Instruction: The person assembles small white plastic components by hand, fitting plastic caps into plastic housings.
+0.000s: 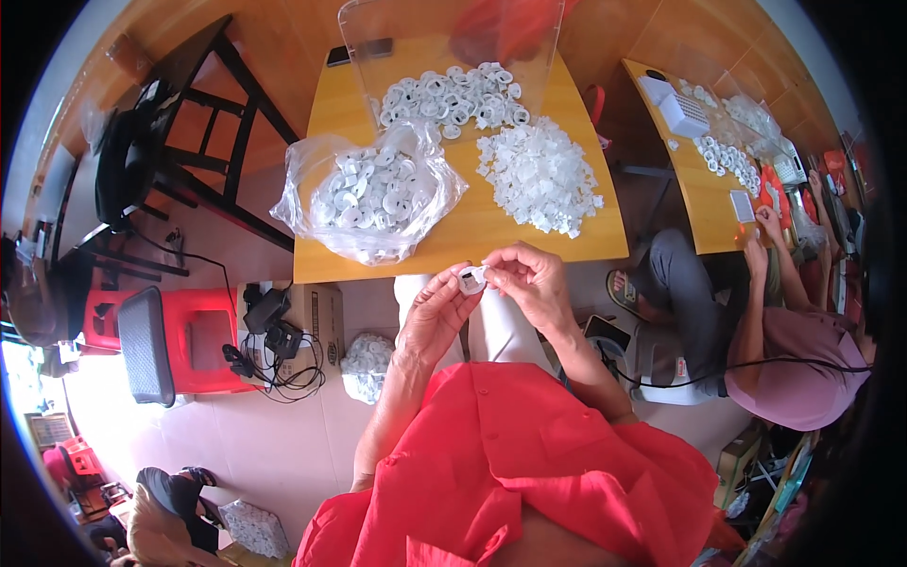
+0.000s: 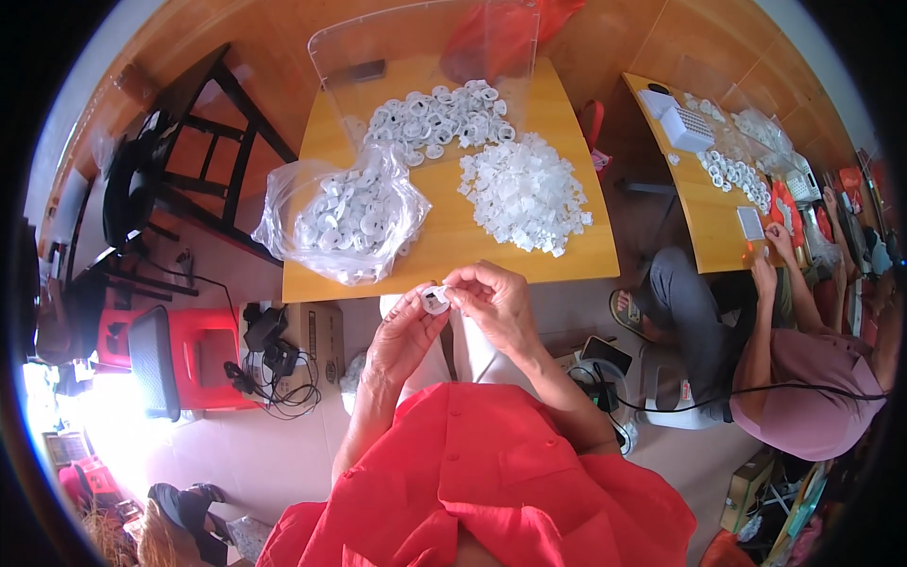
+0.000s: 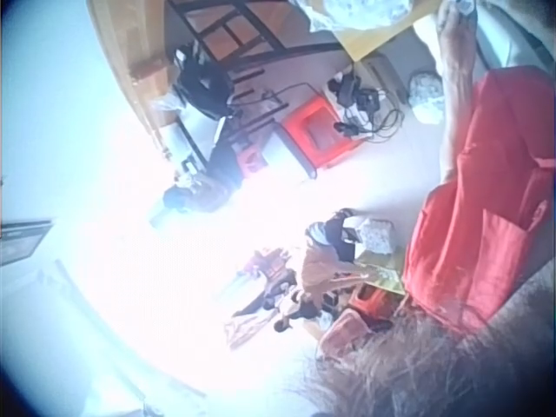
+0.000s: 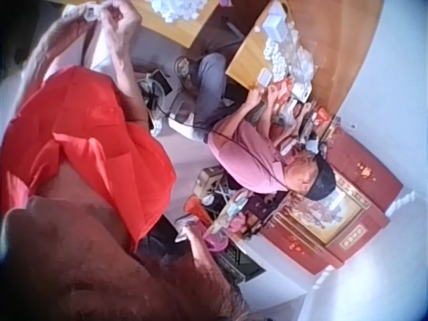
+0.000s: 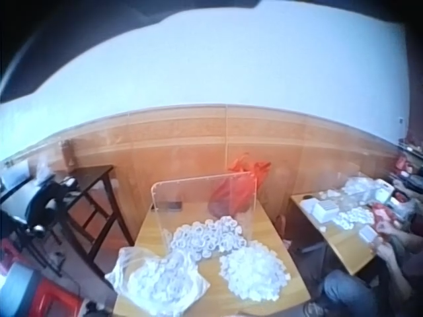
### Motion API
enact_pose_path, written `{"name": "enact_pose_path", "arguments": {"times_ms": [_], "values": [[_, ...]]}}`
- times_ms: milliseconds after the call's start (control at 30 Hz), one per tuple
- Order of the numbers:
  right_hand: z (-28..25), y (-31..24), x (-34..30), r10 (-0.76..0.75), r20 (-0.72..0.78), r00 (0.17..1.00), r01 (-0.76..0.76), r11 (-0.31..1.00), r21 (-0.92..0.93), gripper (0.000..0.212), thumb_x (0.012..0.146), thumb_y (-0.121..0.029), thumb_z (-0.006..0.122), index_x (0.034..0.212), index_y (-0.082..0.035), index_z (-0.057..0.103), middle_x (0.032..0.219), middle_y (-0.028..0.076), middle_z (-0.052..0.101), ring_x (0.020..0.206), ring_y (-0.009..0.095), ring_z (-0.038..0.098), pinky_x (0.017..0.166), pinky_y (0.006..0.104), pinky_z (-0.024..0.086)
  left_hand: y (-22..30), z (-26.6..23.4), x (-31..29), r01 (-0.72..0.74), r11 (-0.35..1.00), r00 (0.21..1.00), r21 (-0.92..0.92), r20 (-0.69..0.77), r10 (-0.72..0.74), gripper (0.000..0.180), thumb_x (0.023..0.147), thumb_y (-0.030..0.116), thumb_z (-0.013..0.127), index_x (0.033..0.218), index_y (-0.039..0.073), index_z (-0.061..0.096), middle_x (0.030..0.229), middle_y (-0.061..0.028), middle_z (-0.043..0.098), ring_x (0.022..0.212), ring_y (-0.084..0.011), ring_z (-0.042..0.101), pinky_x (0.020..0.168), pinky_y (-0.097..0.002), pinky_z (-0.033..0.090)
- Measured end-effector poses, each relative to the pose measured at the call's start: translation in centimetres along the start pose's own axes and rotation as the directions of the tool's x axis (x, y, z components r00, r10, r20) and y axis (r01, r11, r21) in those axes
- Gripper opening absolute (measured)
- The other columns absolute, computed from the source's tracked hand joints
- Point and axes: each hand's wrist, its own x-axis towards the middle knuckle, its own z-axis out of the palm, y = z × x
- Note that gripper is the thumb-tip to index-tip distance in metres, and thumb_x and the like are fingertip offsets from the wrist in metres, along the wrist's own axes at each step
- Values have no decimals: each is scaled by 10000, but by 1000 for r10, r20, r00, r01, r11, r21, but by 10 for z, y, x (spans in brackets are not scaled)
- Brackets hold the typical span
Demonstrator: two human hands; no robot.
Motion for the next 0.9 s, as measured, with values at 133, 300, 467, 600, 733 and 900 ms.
{"name": "enact_pose_path", "arguments": {"times_ms": [133,300,467,600,733,900], "values": [[8,1,-2,-101,4,995,101,992,-72,80,803,48,631,883,42,624,831,47,597,698,94,607,598,199,506,1,5,-3,-19,999,1000,40,-19,20,248,913,69,529,1151,9,564,1142,-91,593,1068,-196,571,949,-342,473],[14,-7,-6,-67,-36,997,66,998,-22,65,808,60,617,873,60,617,857,72,579,701,120,624,609,214,534,1,3,-5,-48,996,997,80,-61,52,246,912,67,531,1149,12,569,1127,-85,602,1032,-187,590,944,-342,480],[19,2,-7,-90,-52,995,89,996,-34,72,809,54,620,881,58,621,864,76,586,688,127,629,599,215,534,0,3,-3,-41,997,998,61,-54,45,236,905,52,538,1134,9,577,1116,-87,608,1015,-180,599,901,-313,509],[19,5,-7,-108,-69,992,101,990,-97,80,811,50,622,891,54,626,857,74,595,685,124,626,604,218,536,-1,6,-3,-64,996,995,63,-71,68,233,903,50,542,1128,8,579,1109,-87,611,1009,-184,603,881,-303,520],[17,8,-6,-151,-58,987,139,976,-167,82,810,49,626,892,48,627,850,70,597,679,116,623,596,220,536,-2,2,-2,-64,994,994,91,-86,71,229,897,38,546,1121,13,586,1109,-77,612,969,-151,612,867,-296,528],[25,4,-6,-237,-117,964,204,949,-241,113,754,52,655,847,5,613,770,88,600,635,163,620,544,248,502,-2,0,-3,-68,990,990,125,-119,83,228,889,19,551,1113,18,596,1104,-68,617,934,-116,613,847,-287,536]]}}
